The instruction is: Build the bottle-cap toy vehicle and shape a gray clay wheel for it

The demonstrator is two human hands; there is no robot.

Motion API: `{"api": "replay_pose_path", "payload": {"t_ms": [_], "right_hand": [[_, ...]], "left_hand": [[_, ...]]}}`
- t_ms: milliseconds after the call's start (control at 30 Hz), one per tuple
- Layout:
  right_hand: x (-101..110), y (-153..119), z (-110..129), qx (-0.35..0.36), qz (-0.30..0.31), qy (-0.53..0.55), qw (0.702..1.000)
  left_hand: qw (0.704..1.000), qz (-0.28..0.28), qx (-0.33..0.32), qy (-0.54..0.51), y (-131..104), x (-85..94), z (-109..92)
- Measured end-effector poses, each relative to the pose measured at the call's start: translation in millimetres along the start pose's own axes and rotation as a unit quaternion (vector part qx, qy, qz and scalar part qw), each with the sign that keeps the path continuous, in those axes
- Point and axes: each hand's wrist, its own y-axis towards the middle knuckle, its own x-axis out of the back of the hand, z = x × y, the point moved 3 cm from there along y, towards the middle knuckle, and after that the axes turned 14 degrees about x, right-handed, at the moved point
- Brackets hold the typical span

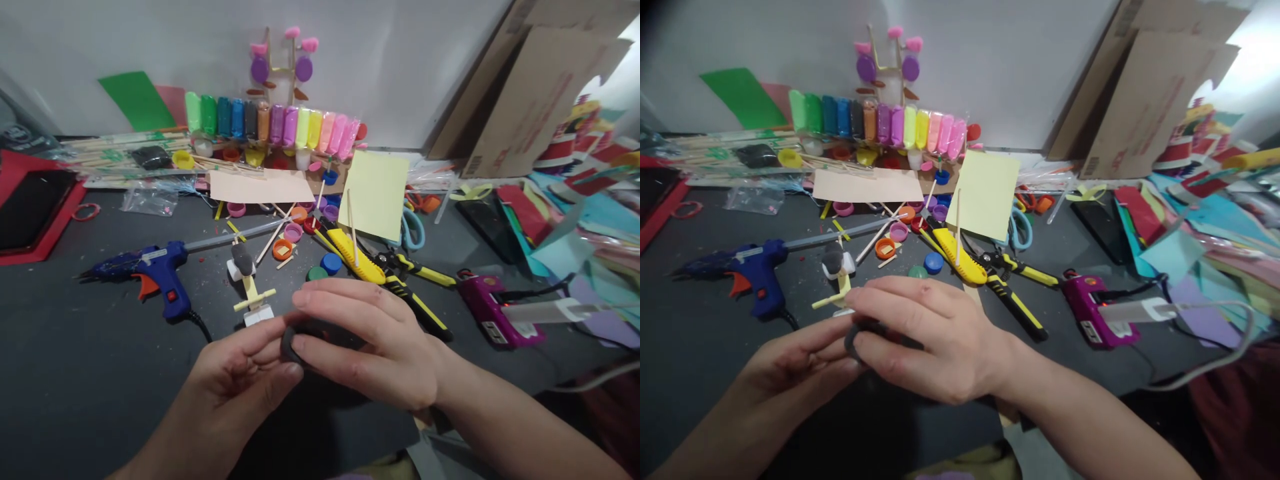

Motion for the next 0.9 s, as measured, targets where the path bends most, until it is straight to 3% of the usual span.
{"api": "replay_pose_path", "payload": {"t_ms": [267, 600, 833, 900], "right_hand": [[2.5, -1.0, -0.1, 0.000, 0.012, 0.016, 1.000], [0.2, -1.3, -0.1, 0.022, 0.006, 0.019, 1.000], [-2.2, -5.7, -0.5, -0.005, -0.013, 0.027, 1.000], [-3.5, -6.4, 0.2, -0.014, -0.018, 0.042, 0.999]], "left_hand": [[0.996, 0.010, -0.039, 0.076, 1.6, 3.4, -2.2], [0.978, -0.045, -0.088, 0.184, -3.0, 6.6, -4.4], [1.000, -0.017, -0.018, -0.013, -1.8, 6.2, 0.2], [0.997, 0.018, -0.011, -0.075, -1.0, 5.8, 6.2]]}}
